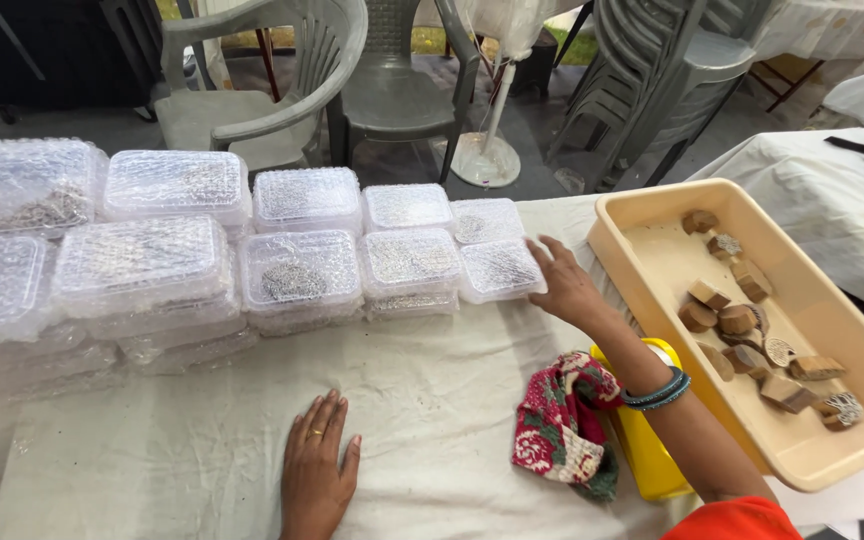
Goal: The person wipes a decorative wooden item with a cloth, places it into a clear plastic container, and wraps the container in bubble wrap. They then secure the bubble wrap with tape from a dispenser and place the wrapped package on a stack of similar items. The person repeats this process with another decorative item.
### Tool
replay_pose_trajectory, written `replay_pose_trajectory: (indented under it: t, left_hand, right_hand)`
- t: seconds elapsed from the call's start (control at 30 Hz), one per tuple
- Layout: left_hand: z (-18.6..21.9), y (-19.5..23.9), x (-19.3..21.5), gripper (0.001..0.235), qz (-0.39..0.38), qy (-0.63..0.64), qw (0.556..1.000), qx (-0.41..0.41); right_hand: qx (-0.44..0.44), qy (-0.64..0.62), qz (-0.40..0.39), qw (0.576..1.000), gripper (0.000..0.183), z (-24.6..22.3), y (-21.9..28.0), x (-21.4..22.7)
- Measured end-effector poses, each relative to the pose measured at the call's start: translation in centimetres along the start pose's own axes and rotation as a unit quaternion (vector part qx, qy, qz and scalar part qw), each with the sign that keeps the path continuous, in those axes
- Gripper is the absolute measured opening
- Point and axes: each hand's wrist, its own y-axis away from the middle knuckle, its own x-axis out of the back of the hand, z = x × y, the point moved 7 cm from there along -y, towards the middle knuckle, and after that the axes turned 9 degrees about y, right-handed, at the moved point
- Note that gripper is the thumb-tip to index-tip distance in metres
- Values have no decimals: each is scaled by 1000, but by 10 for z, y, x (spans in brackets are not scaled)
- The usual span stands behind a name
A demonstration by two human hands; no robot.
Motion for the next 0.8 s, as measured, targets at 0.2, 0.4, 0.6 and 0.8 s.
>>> replay_pose_trajectory:
  t: [0.2, 0.4, 0.6, 0.8]
  left_hand:
    - [6, -1, 3, 55, -13, -22, 1000, 0]
    - [7, -2, 6, 54, -13, -27, 1000, 4]
    - [10, 0, 4, 53, -22, -44, 999, 3]
    - [8, -1, 6, 52, -28, -59, 998, 3]
  right_hand:
    - [-208, -34, -87, 974, 110, 44, 14, -42]
    - [-266, -38, -88, 959, 109, -1, -6, -45]
    - [-198, -48, -4, 979, 83, -2, -15, -60]
    - [-273, -61, -91, 956, 77, -33, 8, -29]
